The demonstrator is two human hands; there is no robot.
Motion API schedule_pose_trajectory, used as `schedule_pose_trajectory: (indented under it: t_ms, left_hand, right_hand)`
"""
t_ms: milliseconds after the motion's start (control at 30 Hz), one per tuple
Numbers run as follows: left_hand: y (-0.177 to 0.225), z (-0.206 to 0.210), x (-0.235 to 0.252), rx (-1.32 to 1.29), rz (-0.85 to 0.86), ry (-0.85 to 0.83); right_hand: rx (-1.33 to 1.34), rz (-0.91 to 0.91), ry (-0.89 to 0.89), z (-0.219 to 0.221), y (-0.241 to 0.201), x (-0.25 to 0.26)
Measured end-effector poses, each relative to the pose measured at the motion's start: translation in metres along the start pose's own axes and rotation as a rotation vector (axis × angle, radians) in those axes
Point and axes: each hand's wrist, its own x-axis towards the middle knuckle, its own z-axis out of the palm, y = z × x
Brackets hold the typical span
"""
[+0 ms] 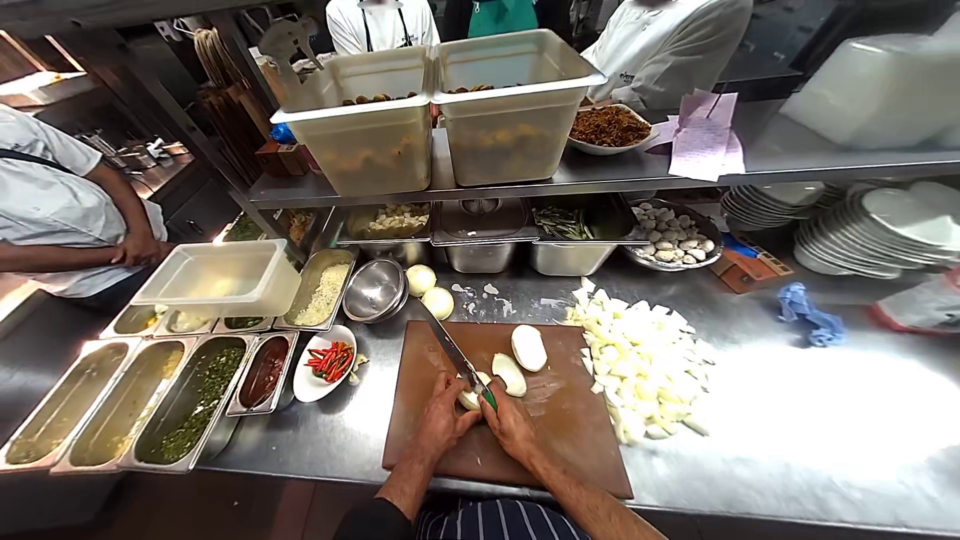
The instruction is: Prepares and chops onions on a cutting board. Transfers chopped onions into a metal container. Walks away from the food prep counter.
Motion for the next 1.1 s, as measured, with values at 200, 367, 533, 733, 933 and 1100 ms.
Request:
schedule_pose_trajectory:
  t_ms: [200, 367, 533, 733, 933, 1100]
  left_hand:
    - [-0.001, 0.005, -0.006, 0.058, -0.014, -0.024]
    - [-0.013, 0.009, -0.018, 0.076, 0.026, 0.016]
    - [0.005, -0.006, -0.010, 0.042, 0.072, -0.017]
    - [0.015, -0.020, 0.018, 0.254, 0.142, -0.281]
    - [-0.010, -0.030, 0.005, 0.219, 0.241, -0.323]
    - [-0.029, -0.033, -0.015, 0.153, 0.082, -0.183]
  right_hand:
    - [0.015, 0.079, 0.088, -0.007, 0.008, 0.007]
    - [0.166, 0.062, 0.144, -0.013, 0.022, 0.012]
    - [0.303, 0.061, 0.161, -0.020, 0.026, 0.008]
    - [0.312, 0.092, 0.084, -0.040, 0.025, 0.002]
    - [0.171, -0.001, -0.197, -0.046, 0.023, 0.001]
    - [-0.054, 0.103, -0.127, -0.044, 0.019, -0.001]
